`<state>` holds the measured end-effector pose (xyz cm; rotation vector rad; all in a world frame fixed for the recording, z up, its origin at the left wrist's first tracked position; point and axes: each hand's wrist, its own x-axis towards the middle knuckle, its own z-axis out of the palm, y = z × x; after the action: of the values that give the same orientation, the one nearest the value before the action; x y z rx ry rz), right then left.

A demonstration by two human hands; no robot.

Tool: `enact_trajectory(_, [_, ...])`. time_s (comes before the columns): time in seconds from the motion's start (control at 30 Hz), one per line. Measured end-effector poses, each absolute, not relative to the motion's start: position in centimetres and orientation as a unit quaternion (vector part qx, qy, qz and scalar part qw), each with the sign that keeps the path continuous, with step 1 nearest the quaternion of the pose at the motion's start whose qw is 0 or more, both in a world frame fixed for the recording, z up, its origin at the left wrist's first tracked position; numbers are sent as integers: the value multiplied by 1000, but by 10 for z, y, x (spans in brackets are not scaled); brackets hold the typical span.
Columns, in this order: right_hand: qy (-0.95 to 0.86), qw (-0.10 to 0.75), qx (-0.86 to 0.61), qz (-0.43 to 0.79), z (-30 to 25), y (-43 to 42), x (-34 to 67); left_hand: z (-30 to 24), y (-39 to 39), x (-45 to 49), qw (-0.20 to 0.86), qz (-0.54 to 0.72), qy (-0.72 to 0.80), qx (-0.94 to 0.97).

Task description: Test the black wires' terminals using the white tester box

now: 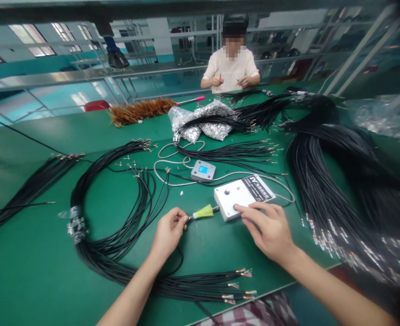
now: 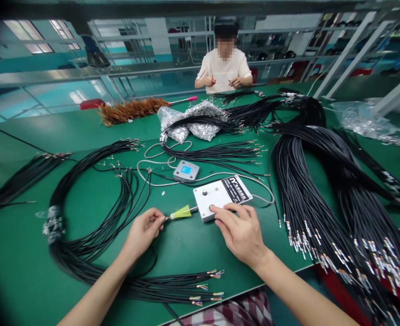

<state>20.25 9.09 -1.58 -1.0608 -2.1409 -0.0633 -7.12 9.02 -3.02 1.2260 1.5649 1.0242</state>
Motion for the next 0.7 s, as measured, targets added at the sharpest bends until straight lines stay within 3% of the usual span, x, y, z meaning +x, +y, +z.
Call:
enact_trajectory(0.3, [-820,413,-396,2,-16,91,202,-12,73,-78,455,439,622,461])
enact_trajectory(0.53, [-813,428,-352,180,6,79,144,14,51,-51,494,437,565,496])
enact_trajectory(0.7, [-825,406,-337,203,10,86,130,14,46,-48,464,417,562,543])
